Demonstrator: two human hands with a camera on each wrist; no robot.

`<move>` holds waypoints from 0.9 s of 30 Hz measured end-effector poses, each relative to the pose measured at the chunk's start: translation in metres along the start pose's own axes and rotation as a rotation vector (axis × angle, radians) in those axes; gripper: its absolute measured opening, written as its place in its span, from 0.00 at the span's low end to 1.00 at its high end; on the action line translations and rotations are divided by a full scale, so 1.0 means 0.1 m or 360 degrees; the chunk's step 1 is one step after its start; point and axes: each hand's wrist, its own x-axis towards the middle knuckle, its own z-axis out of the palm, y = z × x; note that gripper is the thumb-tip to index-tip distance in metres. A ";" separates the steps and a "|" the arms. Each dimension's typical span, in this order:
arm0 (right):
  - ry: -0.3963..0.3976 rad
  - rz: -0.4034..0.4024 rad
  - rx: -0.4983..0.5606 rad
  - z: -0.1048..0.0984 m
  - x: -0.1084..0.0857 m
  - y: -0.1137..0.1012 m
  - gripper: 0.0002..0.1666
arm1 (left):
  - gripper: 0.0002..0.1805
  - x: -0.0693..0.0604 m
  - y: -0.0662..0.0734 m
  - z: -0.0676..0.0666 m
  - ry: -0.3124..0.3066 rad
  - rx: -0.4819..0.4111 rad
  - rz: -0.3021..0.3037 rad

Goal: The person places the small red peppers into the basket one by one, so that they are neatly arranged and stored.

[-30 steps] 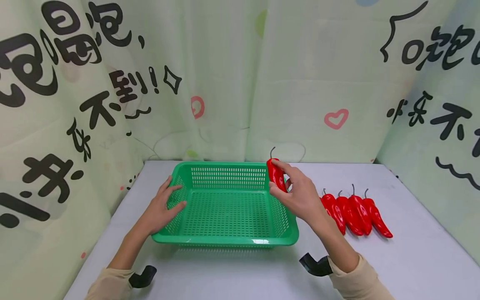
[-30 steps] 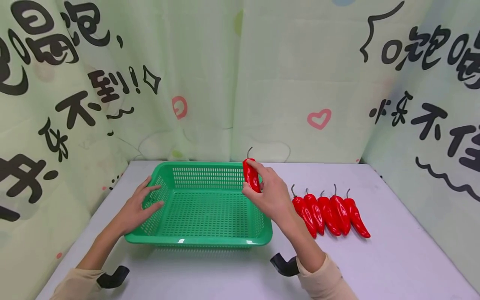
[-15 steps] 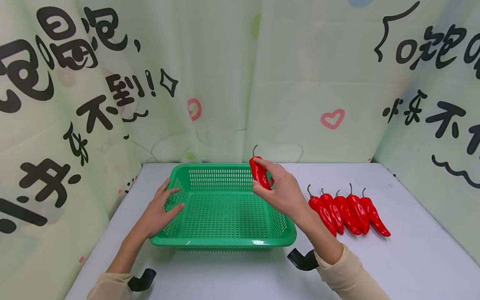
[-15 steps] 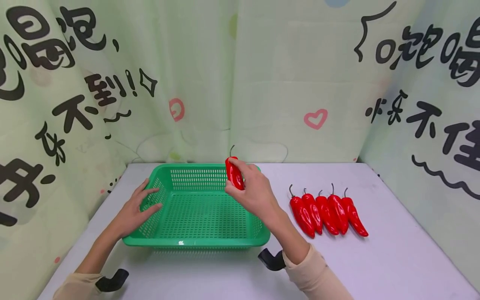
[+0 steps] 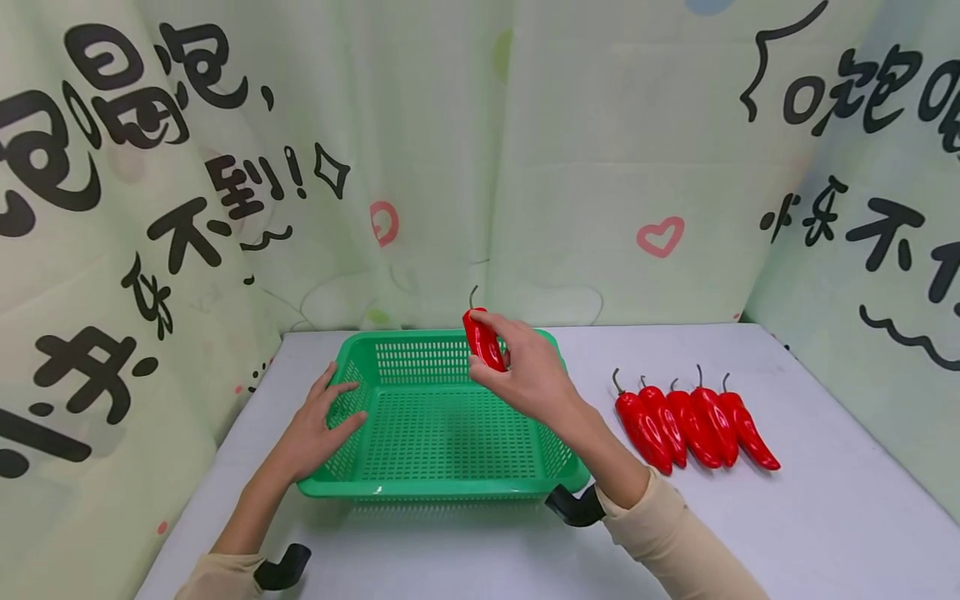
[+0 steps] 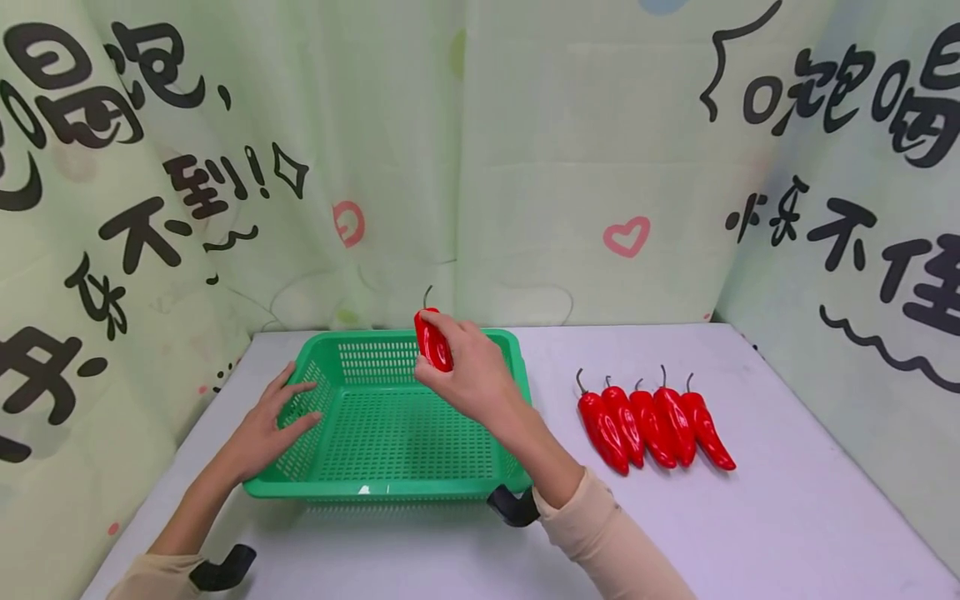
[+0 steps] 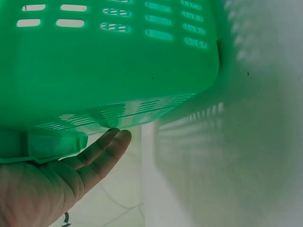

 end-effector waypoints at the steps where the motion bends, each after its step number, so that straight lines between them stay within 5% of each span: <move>1: -0.0001 0.0003 -0.0003 0.01 0.01 -0.01 0.36 | 0.32 0.00 0.00 0.00 0.0001 -0.0001 0.0000; 27: -0.0263 0.0155 0.0171 0.43 0.35 -0.09 0.35 | 0.36 0.01 -0.02 -0.01 0.0003 -0.0004 0.0020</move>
